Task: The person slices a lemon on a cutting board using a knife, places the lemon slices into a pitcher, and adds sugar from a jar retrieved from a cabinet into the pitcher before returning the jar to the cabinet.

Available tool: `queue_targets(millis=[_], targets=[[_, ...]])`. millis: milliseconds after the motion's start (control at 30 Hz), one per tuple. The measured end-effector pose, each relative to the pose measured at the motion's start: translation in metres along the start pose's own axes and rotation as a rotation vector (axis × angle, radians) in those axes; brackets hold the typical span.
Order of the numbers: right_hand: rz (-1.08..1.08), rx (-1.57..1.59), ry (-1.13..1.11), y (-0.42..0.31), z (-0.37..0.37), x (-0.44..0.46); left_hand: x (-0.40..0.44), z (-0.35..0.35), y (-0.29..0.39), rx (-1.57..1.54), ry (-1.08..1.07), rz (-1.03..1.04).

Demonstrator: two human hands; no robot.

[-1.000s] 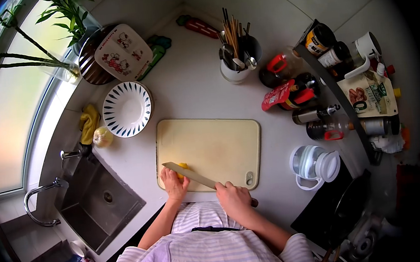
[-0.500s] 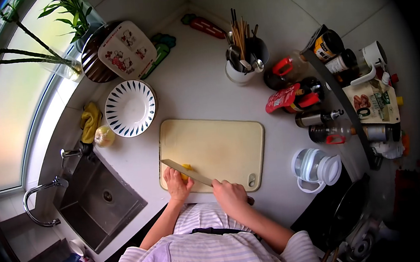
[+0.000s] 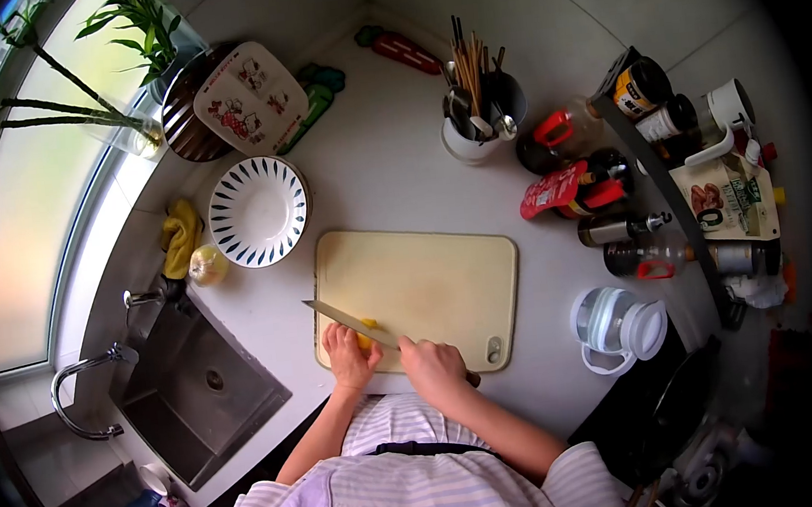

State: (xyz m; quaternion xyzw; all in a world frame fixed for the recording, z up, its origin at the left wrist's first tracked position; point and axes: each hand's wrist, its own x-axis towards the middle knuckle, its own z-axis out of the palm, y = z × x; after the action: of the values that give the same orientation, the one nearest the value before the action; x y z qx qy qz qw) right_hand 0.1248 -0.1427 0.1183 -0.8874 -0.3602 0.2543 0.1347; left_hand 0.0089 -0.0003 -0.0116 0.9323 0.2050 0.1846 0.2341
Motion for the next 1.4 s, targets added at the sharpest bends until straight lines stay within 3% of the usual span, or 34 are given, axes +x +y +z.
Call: queue_targets(millis=[167,400,533,600,833,933,1033,1233,1400], targets=[[0.114,0.034,-0.076,0.009,-0.014,-0.016,0.001,0.003,0.003,-0.014,0.009,0.006],[0.026,0.075,0.064,0.009,0.025,0.011,0.003,0.004,0.001,0.004,0.025,0.025],[0.091,0.051,-0.005,0.021,0.028,-0.002,0.005,0.003,0.004,-0.036,0.026,0.026],[-0.004,0.115,0.161,0.018,0.044,0.013,0.004,0.003,0.006,0.000,0.027,-0.011],[-0.028,0.052,0.224,0.009,0.057,0.024,0.005,-0.002,0.008,-0.048,0.020,-0.035],[0.016,0.072,0.223,0.013,0.052,0.018,0.003,-0.003,0.007,-0.106,0.037,-0.032],[0.210,0.295,0.268,0.034,0.043,0.005,0.000,-0.007,0.004,-0.202,0.012,-0.061],[0.393,0.235,0.354,0.082,0.029,-0.032,-0.004,-0.011,0.012,-0.273,0.030,-0.044],[0.280,0.227,0.279,0.061,0.005,-0.062,-0.002,-0.011,0.012,-0.195,0.005,-0.035]])
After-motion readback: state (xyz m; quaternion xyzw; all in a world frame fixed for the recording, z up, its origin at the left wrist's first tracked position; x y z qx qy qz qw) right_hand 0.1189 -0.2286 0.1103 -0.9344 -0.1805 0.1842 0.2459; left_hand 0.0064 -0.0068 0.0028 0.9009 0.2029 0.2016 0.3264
